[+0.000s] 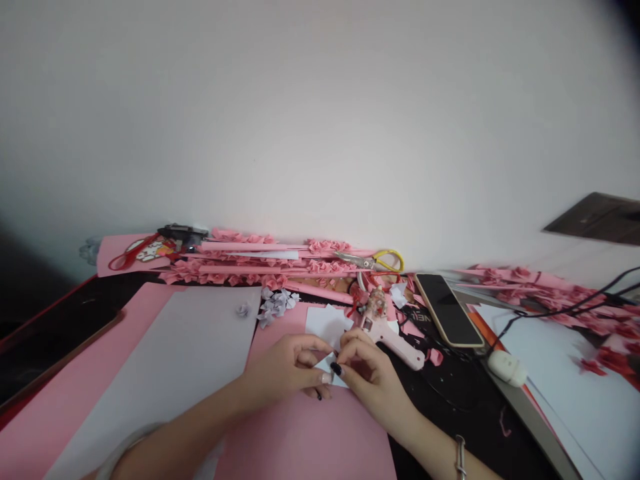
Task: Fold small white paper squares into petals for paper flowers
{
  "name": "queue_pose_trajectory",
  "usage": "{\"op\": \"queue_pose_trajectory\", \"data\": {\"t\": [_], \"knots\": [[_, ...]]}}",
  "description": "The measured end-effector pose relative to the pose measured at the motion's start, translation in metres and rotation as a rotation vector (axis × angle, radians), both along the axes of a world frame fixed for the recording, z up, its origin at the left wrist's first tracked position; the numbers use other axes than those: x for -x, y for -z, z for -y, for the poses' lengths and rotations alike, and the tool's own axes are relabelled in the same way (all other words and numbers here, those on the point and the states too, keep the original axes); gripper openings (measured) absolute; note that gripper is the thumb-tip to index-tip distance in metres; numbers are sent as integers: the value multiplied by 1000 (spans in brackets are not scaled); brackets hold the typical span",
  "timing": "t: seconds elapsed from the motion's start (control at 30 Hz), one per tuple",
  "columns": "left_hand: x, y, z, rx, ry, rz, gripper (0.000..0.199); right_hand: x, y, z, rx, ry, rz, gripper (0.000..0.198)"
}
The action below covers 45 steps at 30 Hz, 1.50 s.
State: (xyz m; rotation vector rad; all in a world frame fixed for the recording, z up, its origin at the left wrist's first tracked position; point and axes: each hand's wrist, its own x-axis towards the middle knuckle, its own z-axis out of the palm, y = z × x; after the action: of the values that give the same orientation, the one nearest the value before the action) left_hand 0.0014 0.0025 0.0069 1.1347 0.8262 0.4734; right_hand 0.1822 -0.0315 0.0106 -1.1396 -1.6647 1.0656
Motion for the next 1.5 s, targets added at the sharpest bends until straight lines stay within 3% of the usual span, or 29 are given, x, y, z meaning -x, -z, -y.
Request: {"op": "queue_pose_trajectory", "data": {"t": [0.37,0.57,1.07,1.5], "knots": [[0,8,1,-48,34,63,31,3,3,2,-48,-8,66,19],[0,7,3,-46,15,56,27,3,7,2,25,2,116,16],[-4,9,4,-40,-24,69,21,6,5,4,32,28,132,18],[-1,2,3,-54,18,65,34,1,8,0,57,10,80,18]]}}
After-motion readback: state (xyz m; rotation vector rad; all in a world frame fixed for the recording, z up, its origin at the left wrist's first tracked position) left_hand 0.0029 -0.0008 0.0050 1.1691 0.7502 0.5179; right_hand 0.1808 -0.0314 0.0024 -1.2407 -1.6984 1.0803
